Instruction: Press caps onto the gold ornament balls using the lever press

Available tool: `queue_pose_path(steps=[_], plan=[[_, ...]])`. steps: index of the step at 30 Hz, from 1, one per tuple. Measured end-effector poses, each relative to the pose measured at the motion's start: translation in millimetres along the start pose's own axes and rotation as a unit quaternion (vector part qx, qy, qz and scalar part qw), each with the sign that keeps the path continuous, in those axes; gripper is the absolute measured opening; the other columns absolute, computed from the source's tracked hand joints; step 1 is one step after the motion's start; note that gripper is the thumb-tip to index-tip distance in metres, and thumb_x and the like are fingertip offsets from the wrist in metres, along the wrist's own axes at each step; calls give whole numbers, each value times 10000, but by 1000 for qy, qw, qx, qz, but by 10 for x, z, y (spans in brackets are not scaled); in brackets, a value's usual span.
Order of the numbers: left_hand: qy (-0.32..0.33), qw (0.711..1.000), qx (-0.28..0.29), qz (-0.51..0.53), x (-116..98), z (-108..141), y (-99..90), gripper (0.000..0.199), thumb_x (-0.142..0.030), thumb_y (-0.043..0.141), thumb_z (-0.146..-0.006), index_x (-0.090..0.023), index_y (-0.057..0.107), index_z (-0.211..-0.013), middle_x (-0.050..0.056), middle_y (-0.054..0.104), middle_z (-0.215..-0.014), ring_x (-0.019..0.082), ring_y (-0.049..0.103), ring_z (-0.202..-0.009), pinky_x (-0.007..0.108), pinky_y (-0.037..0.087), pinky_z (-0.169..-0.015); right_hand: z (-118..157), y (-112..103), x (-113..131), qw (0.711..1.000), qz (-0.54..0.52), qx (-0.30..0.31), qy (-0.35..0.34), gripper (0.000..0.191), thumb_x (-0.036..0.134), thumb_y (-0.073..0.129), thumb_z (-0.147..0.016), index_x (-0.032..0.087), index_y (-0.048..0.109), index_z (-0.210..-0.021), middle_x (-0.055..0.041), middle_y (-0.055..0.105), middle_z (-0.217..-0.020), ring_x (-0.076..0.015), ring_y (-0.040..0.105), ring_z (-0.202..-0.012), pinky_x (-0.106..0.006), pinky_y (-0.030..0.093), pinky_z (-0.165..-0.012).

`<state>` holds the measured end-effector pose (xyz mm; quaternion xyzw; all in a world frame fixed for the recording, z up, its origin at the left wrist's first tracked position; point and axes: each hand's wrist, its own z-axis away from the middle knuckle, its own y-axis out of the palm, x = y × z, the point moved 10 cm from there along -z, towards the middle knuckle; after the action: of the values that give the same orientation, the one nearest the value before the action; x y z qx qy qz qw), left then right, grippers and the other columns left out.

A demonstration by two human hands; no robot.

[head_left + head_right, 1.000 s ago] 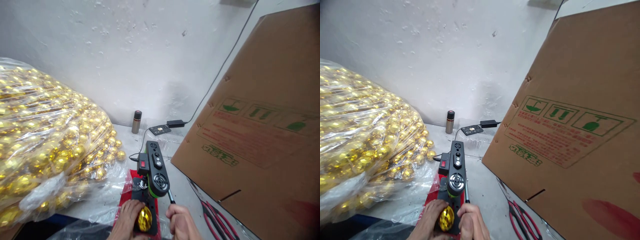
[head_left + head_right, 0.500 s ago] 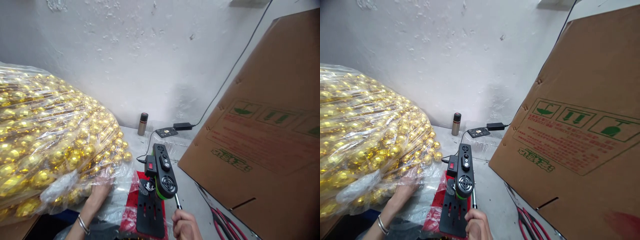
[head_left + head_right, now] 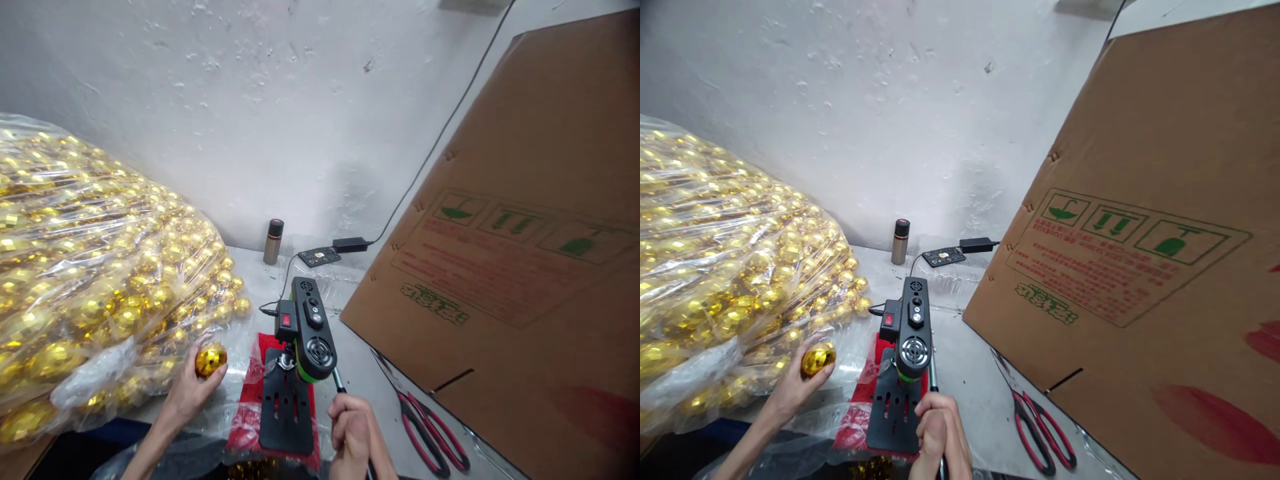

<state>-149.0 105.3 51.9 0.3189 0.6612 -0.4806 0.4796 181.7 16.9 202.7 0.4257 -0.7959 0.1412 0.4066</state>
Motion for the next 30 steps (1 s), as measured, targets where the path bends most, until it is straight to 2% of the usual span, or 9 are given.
queue_pose_path(steps=[2,5,7,9,14,19,21,26,30], plan=[[-123,975,53,180,229,315,295,665,-647,843,-697,-198,678,-1159,50,793,-932,250,769,-776,350,630,-690,-37,10,5,1000,2,-7,15,520,343,536,-1101,205,516,-601,13,545,-656,-89,463,-524,-271,319,-517],[-268,884,98,370,380,765,828,583,-598,926,-650,-183,701,-991,29,764,-807,166,713,-635,254,570,-556,-86,22,25,1000,1,-5,20,469,330,544,-1096,206,536,-644,16,535,-649,-93,457,-520,-268,325,-510],[-316,847,86,419,380,903,1071,524,-540,953,-658,-189,704,-959,0,740,-761,110,655,-543,198,510,-478,-116,41,80,1000,-3,15,-13,454,295,544,-1089,209,527,-644,20,520,-628,-98,467,-524,-259,328,-498],[-328,837,83,430,319,912,1242,520,-552,943,-689,-201,700,-987,-45,697,-705,66,568,-437,159,407,-386,-134,50,102,999,-3,34,-37,447,252,528,-1088,211,518,-643,21,512,-617,-106,507,-553,-248,359,-514],[-286,877,117,368,143,731,1480,723,-693,968,-559,-191,653,-974,-94,630,-611,55,527,-348,150,315,-330,-132,53,135,996,-1,63,-69,409,180,488,-1092,212,528,-685,33,530,-628,-100,576,-602,-222,430,-580],[-214,932,121,267,206,642,1618,923,-744,933,-503,-196,620,-1177,-49,718,-675,93,532,-301,190,309,-308,-122,64,129,994,5,83,-77,376,159,473,-1087,212,536,-720,25,541,-663,-94,555,-578,-215,418,-543],[-185,944,136,238,245,655,1667,898,-752,905,-560,-201,623,-1210,-27,751,-719,103,549,-314,201,343,-318,-121,54,139,993,-1,80,-84,378,143,468,-1083,216,520,-716,27,530,-652,-100,565,-600,-216,419,-552],[-90,971,185,121,146,718,1651,768,-653,787,-794,-178,608,-1370,-62,670,-524,205,656,-428,251,465,-407,-90,71,162,996,-11,68,-60,410,178,456,-1106,217,505,-701,32,523,-652,-108,572,-655,-223,416,-598],[44,987,151,-22,-192,711,1520,564,-444,758,-808,-230,676,-1323,77,859,-948,318,832,-810,378,640,-707,-41,57,110,999,-13,47,12,455,239,450,-1128,217,510,-678,14,542,-679,-125,572,-700,-252,430,-660]])
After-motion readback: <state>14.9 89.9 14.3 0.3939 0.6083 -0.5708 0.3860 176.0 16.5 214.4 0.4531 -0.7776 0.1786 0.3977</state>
